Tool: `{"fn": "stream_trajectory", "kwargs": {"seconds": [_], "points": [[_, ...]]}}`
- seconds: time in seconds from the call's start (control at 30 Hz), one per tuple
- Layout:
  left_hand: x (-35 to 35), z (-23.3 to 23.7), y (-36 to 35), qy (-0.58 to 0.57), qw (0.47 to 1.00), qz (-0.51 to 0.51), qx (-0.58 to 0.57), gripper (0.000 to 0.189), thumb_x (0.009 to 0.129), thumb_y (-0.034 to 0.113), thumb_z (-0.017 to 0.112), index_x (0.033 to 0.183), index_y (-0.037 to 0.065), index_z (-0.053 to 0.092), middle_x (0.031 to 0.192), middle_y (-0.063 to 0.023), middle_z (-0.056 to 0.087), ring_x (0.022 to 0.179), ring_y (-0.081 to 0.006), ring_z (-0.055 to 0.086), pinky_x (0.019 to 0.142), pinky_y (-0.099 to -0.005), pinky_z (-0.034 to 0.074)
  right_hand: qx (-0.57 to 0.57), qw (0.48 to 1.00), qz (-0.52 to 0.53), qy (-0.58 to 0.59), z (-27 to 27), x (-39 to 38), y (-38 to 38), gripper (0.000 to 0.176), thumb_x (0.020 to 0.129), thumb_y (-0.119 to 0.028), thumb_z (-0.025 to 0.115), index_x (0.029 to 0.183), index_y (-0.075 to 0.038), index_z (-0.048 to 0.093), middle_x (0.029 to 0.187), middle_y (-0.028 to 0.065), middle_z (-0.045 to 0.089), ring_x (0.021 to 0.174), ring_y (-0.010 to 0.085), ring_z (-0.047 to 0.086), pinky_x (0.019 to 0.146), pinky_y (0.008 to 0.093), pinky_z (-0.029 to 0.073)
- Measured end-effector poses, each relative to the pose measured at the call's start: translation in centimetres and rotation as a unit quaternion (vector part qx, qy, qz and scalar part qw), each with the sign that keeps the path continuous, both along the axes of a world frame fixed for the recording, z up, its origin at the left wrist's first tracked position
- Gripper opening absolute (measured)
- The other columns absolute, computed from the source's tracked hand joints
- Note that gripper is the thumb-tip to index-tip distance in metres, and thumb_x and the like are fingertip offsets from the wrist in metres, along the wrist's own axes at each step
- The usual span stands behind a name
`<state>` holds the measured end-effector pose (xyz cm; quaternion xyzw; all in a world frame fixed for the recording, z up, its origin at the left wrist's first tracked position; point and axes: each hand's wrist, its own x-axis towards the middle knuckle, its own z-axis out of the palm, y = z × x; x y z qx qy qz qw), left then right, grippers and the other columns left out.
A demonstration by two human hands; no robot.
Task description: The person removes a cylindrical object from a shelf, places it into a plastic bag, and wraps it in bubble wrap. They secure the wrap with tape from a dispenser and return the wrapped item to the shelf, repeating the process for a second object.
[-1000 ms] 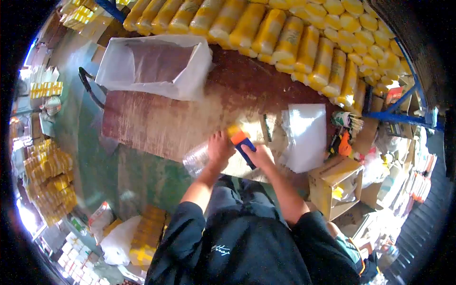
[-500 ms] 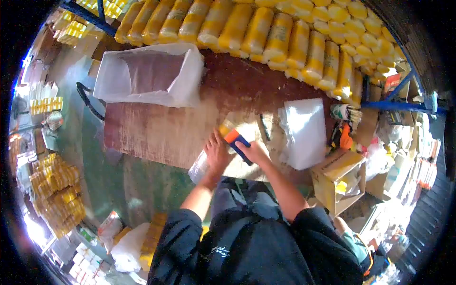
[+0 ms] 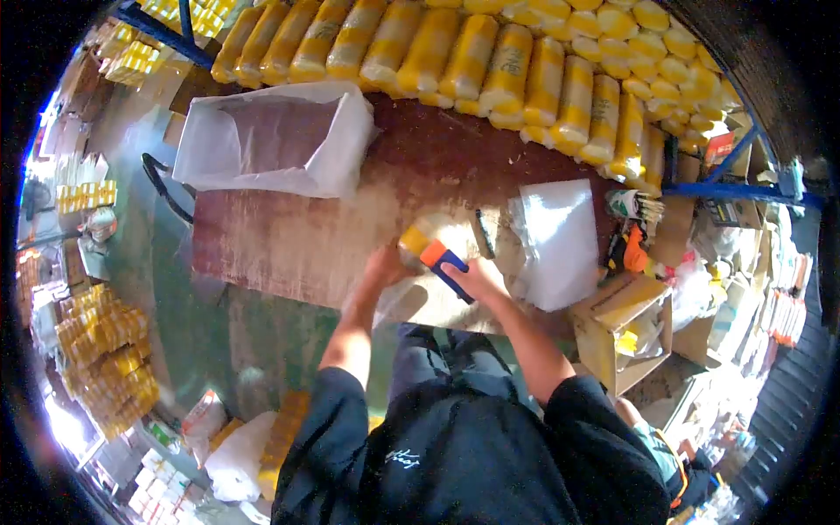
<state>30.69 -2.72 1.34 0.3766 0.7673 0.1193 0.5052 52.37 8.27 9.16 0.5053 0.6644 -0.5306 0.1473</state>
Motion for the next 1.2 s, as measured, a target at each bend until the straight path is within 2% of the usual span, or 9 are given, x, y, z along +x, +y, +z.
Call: {"fn": "stream_trajectory", "kwargs": {"seconds": [0.13, 0.3, 0.43, 0.53, 0.87, 0.97, 1.07, 1.13, 1.2], "points": [[6.4, 5.2, -0.6, 0.34, 0.914, 0.029, 0.218, 0.121, 0.055, 0.04, 0.095, 0.153, 0.008, 0.032, 0.132, -0.02, 0.061, 0.112, -0.0407, 0.063, 0.095, -0.0472, 0.052, -0.053, 0.995, -0.047, 0.068, -1.2, -0.9, 0.1, 0.059, 0.087, -0.061, 0.069, 0.076, -0.002, 0.071, 0.063, 0.007, 0.066, 0.059, 0.0172, 0.067, 0.055, 0.0358, 0.053], [2.5, 2.1, 1.2, 0.055, 0.996, 0.064, 0.009, 0.125, 0.056, 0.039, 0.094, 0.157, 0.011, 0.025, 0.149, -0.0173, 0.045, 0.137, -0.0423, 0.043, 0.107, -0.0538, 0.042, -0.02, 1.0, -0.01, -0.005, 0.8, 0.0, 0.8, 0.065, 0.084, -0.066, 0.067, 0.076, -0.003, 0.074, 0.063, 0.0088, 0.069, 0.061, 0.019, 0.071, 0.061, 0.0359, 0.056], [5.2, 3.2, 0.1, 0.327, 0.919, -0.005, 0.22, 0.116, 0.056, 0.037, 0.093, 0.15, 0.008, 0.031, 0.142, -0.0234, 0.051, 0.119, -0.0458, 0.059, 0.098, -0.0504, 0.051, 0.029, 0.998, 0.04, -0.037, 0.3, -1.0, 1.2, 0.066, 0.083, -0.068, 0.066, 0.077, -0.002, 0.074, 0.063, 0.0092, 0.069, 0.059, 0.0203, 0.07, 0.062, 0.0362, 0.056], [3.8, 2.1, 1.9, 0.179, 0.982, 0.052, 0.032, 0.122, 0.06, 0.028, 0.092, 0.156, 0.007, 0.021, 0.133, -0.0211, 0.057, 0.124, -0.0408, 0.056, 0.103, -0.0539, 0.045, 0.014, 0.999, 0.038, -0.022, 0.2, 0.8, 0.9, 0.068, 0.081, -0.069, 0.067, 0.083, -0.002, 0.075, 0.066, 0.0131, 0.07, 0.063, 0.0219, 0.071, 0.065, 0.0378, 0.056], [6.1, 1.1, 2.0, 0.291, 0.954, 0.06, 0.032, 0.082, 0.072, 0.017, 0.08, 0.144, 0.008, 0.04, 0.129, -0.018, 0.059, 0.118, -0.0391, 0.059, 0.099, -0.0524, 0.047, 0.214, 0.967, -0.01, -0.136, -4.2, -2.7, -1.5, 0.05, 0.084, -0.052, 0.066, 0.098, -0.005, 0.075, 0.087, 0.0223, 0.073, 0.083, 0.0381, 0.073, 0.074, 0.0467, 0.057], [5.8, 1.0, 3.4, 0.243, 0.968, 0.042, 0.045, 0.086, 0.072, 0.018, 0.082, 0.145, 0.006, 0.039, 0.128, -0.018, 0.06, 0.115, -0.0395, 0.06, 0.098, -0.0508, 0.048, 0.194, 0.971, -0.015, -0.136, 3.3, -0.9, 0.3, 0.042, 0.086, -0.047, 0.064, 0.102, -0.01, 0.076, 0.083, 0.0193, 0.073, 0.079, 0.04, 0.071, 0.071, 0.0482, 0.057], [8.2, -2.6, 4.9, 0.2, 0.968, 0.043, 0.143, 0.096, 0.067, 0.021, 0.087, 0.148, 0.004, 0.037, 0.129, -0.0193, 0.059, 0.116, -0.0399, 0.06, 0.1, -0.0496, 0.047, 0.2, 0.966, -0.018, -0.163, 0.5, 4.6, 0.4, 0.064, 0.087, -0.065, 0.06, 0.09, -0.003, 0.076, 0.078, 0.0184, 0.072, 0.076, 0.038, 0.072, 0.072, 0.0476, 0.057], [10.5, -2.3, 5.2, 0.272, 0.933, 0.035, 0.231, 0.097, 0.067, 0.022, 0.088, 0.147, 0.003, 0.037, 0.132, -0.0215, 0.057, 0.116, -0.0406, 0.058, 0.101, -0.0499, 0.046, 0.131, 0.979, -0.15, -0.03, 1.2, 7.2, 0.0, 0.058, 0.091, -0.054, 0.067, 0.076, 0.002, 0.072, 0.067, 0.0134, 0.069, 0.058, 0.022, 0.068, 0.058, 0.0388, 0.054], [10.6, 3.4, 3.7, 0.221, 0.964, 0.054, 0.136, 0.1, 0.069, 0.027, 0.089, 0.149, 0.002, 0.035, 0.141, -0.0202, 0.051, 0.129, -0.0388, 0.05, 0.11, -0.0492, 0.038, 0.071, 0.985, -0.155, 0.012, 1.1, 7.7, -0.6, 0.057, 0.092, -0.053, 0.067, 0.076, 0.001, 0.071, 0.064, 0.0094, 0.067, 0.055, 0.0178, 0.065, 0.055, 0.0353, 0.051]]}}
